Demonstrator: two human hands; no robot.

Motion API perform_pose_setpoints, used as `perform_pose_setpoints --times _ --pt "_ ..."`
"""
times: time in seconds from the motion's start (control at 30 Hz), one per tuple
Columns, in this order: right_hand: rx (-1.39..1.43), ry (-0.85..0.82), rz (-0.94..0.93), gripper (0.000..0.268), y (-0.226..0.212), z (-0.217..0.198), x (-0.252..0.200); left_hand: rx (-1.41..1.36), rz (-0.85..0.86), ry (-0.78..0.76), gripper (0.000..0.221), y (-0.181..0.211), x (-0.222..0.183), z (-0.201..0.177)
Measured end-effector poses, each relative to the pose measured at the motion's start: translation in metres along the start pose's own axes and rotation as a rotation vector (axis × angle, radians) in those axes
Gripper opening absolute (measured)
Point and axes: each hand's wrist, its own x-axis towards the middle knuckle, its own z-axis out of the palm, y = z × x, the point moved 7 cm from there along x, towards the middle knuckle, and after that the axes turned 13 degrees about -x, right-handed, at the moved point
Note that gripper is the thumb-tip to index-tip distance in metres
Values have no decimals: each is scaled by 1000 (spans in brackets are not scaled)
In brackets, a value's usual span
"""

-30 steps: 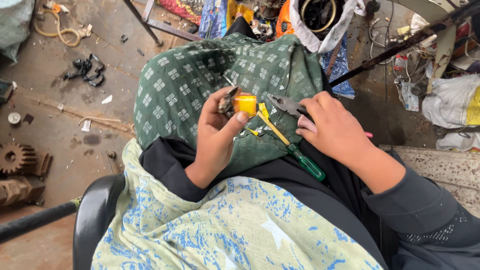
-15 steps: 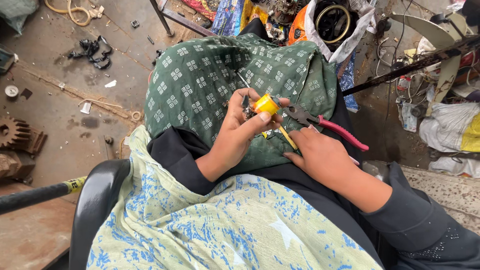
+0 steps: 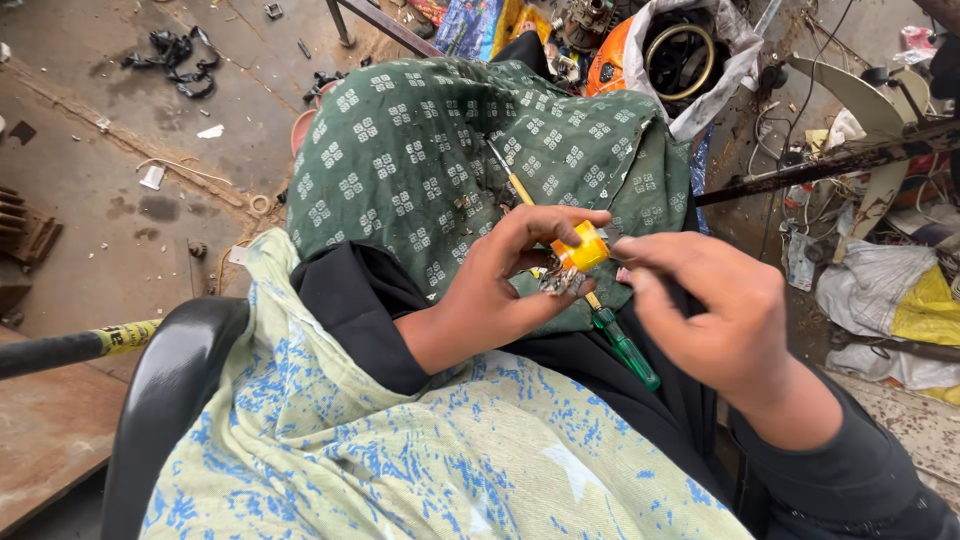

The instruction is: The person manipulates a small yellow motor and circuit board with wires by hand and using pliers. They use a screwdriver to probe the component and pliers to strip or cut wires while working at a desk.

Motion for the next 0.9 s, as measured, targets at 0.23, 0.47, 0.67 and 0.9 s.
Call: perform_pose_setpoints --times 0.23,0.47,0.67,0.9 --pt "-211 69 -129 13 -14 5 18 294 83 -28 51 16 3 -7" --pt "-142 -23 -55 13 7 23 25 642 227 -29 45 19 3 -8" --pt "-59 -19 -17 13 26 40 27 680 247 -43 43 17 2 -9" --pt "9 3 20 12 36 47 26 625 169 -23 45 12 6 -14"
